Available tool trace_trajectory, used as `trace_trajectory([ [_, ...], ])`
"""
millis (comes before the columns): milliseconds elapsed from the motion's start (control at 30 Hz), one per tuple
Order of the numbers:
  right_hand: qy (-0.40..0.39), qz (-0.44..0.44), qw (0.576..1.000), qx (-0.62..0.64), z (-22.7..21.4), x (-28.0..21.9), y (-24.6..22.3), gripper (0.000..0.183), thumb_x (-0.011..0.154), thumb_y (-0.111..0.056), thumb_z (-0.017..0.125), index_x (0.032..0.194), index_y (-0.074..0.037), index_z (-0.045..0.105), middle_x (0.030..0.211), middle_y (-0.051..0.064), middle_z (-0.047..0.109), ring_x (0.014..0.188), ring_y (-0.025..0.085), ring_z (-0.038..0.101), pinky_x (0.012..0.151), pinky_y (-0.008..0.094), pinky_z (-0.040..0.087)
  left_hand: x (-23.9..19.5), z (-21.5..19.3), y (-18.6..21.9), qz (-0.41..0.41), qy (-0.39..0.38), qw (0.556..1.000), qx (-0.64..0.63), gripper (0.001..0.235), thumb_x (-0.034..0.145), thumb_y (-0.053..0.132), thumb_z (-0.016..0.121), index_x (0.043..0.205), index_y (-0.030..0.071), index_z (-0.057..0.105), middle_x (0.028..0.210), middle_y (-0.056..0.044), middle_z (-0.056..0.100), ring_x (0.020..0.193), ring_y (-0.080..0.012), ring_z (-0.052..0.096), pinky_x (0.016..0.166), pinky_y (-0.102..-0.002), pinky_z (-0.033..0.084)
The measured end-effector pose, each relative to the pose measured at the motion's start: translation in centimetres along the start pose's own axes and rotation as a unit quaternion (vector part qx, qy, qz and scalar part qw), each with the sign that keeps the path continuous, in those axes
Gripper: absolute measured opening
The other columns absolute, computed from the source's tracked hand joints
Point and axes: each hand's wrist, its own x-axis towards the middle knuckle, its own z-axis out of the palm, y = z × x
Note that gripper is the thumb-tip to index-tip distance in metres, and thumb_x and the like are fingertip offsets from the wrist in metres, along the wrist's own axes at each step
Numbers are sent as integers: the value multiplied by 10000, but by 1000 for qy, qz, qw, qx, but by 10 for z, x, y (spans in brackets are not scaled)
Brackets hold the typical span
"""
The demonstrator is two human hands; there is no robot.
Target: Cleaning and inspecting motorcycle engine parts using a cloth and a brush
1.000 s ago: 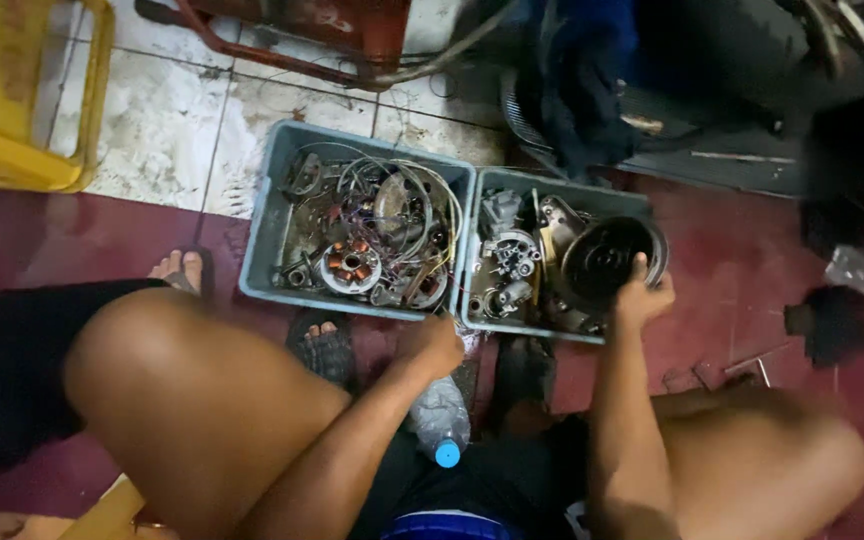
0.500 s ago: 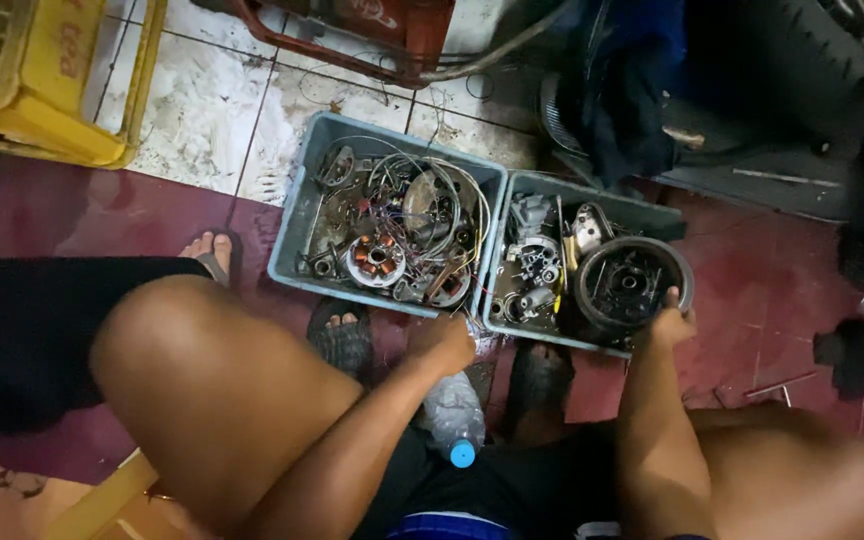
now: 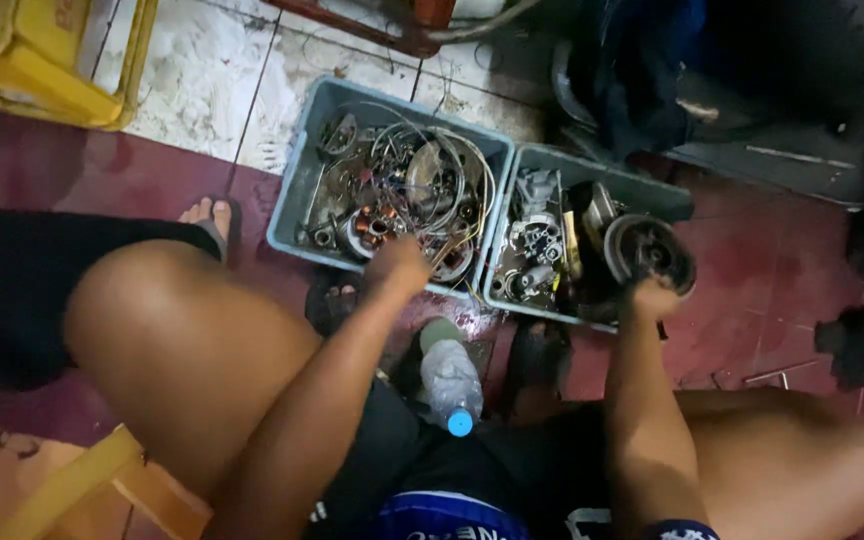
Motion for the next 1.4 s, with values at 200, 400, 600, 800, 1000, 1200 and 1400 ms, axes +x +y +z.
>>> trace_trajectory([
  [200,-131,213,954,166,9,9,-35,115,837,-211,808,918,-143,763,1066,72,729,1112,268,629,1000,406,330,18,9,-19,33,13,998,-49,272,879,184,582,997,45,783,1112,-266,740,1166,-468,666,951,-584,553],
  [400,-165,280,914,244,-92,-2,-90,304,841,-302,845,1060,-158,691,1271,65,644,1343,293,465,1186,517,222,60,43,-16,112,-9,993,24,253,923,132,587,1066,8,755,1109,-280,740,1147,-466,679,960,-575,556],
  [600,-106,205,941,245,-105,-24,-172,327,877,-233,807,1158,-122,681,1154,120,669,1150,356,632,1044,540,424,102,80,-36,110,25,980,161,335,902,60,685,1223,-33,698,1282,-238,691,1287,-409,599,1100,-581,436],
  [800,-101,72,916,383,-216,-24,-249,212,873,-147,753,1070,-78,717,1009,182,727,996,431,693,852,553,543,149,109,-61,173,80,932,309,291,906,218,624,1147,130,762,1303,-91,679,1274,-334,524,928,-493,459],
  [1000,-141,33,874,463,-238,-15,-275,124,925,-124,672,1017,-134,754,923,109,732,907,364,711,842,462,558,108,71,-36,174,21,916,360,322,922,245,618,1195,129,743,1364,-70,643,1343,-318,465,959,-442,421],
  [1200,-169,-39,846,504,-226,15,-295,84,970,-125,677,981,-90,752,883,171,729,870,417,700,787,486,549,123,76,-48,195,63,939,277,196,796,285,723,902,133,787,1028,-107,727,1130,-323,603,929,-474,407],
  [1400,-230,6,812,536,-218,15,-295,100,957,-129,680,927,-139,774,861,97,761,870,334,733,808,409,551,126,111,-38,378,299,875,45,142,653,295,754,679,203,649,710,-32,600,812,-309,609,693,-482,503],
])
